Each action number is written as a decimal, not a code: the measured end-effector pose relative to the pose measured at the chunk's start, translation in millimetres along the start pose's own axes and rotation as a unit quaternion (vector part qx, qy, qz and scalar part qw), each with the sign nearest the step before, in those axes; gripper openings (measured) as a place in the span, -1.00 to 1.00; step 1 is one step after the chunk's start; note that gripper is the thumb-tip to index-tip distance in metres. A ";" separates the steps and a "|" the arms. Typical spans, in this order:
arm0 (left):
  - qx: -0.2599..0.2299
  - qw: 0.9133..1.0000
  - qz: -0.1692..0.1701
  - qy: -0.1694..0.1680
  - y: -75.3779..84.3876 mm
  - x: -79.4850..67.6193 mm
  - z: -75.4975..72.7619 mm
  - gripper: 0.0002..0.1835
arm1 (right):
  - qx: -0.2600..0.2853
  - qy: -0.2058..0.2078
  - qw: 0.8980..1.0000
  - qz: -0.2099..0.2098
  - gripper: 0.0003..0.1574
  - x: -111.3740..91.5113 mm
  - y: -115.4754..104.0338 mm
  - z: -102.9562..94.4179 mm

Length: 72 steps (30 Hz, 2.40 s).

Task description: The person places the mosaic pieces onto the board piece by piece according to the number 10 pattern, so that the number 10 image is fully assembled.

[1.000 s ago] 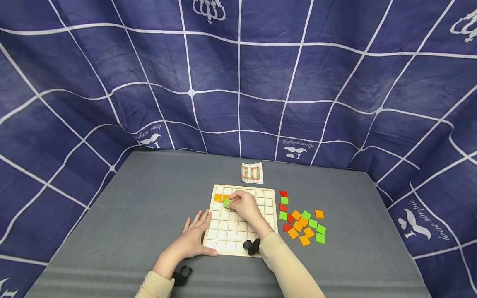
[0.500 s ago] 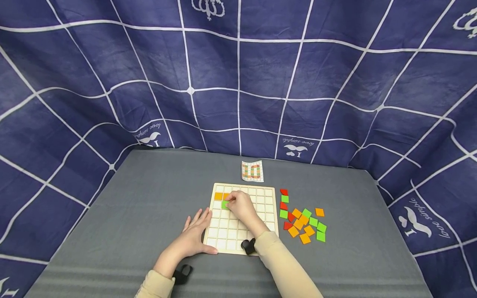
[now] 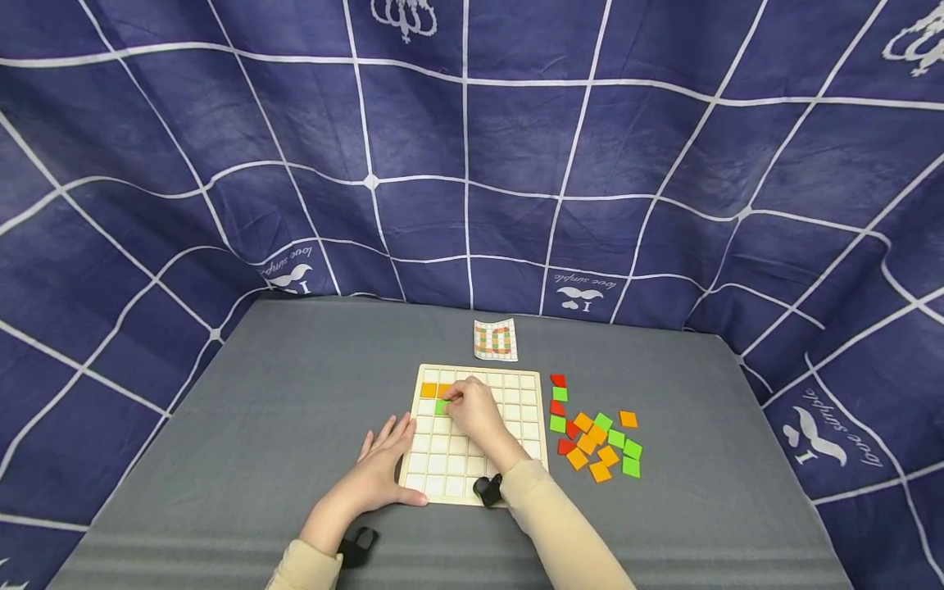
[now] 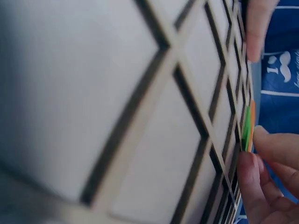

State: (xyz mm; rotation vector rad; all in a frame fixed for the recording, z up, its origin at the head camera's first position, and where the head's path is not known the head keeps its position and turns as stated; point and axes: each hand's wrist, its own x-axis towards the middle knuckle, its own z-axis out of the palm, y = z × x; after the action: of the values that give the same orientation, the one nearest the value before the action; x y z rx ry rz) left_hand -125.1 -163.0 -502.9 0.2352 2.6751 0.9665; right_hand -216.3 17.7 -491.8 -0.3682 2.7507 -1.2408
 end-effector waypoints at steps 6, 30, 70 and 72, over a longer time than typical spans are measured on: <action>-0.004 1.000 0.002 -0.002 -0.1 -1.2 0.6 0.32 | 0.049 0.008 0.999 0.010 -0.89 -3.4 4.6 -18.4; 0.001 1.000 0.003 -0.002 -0.4 -1.8 -1.7 0.33 | 0.069 0.092 0.985 0.131 -0.62 -46.1 94.0 -143.9; -0.018 1.000 0.010 0.000 -3.0 -3.8 -1.4 0.33 | -0.073 0.098 0.966 0.226 -0.65 -85.2 167.3 -183.2; -0.019 1.000 0.011 -0.002 -2.2 -4.0 -1.7 0.33 | -0.069 0.095 0.967 0.225 -0.66 -85.5 167.3 -183.7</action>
State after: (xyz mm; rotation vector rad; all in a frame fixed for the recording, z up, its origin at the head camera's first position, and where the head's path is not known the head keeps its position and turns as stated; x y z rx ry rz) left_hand -122.0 -166.7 -502.2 0.2574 2.6536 1.0206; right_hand -198.3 279.8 -495.9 0.3710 2.8514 -1.0116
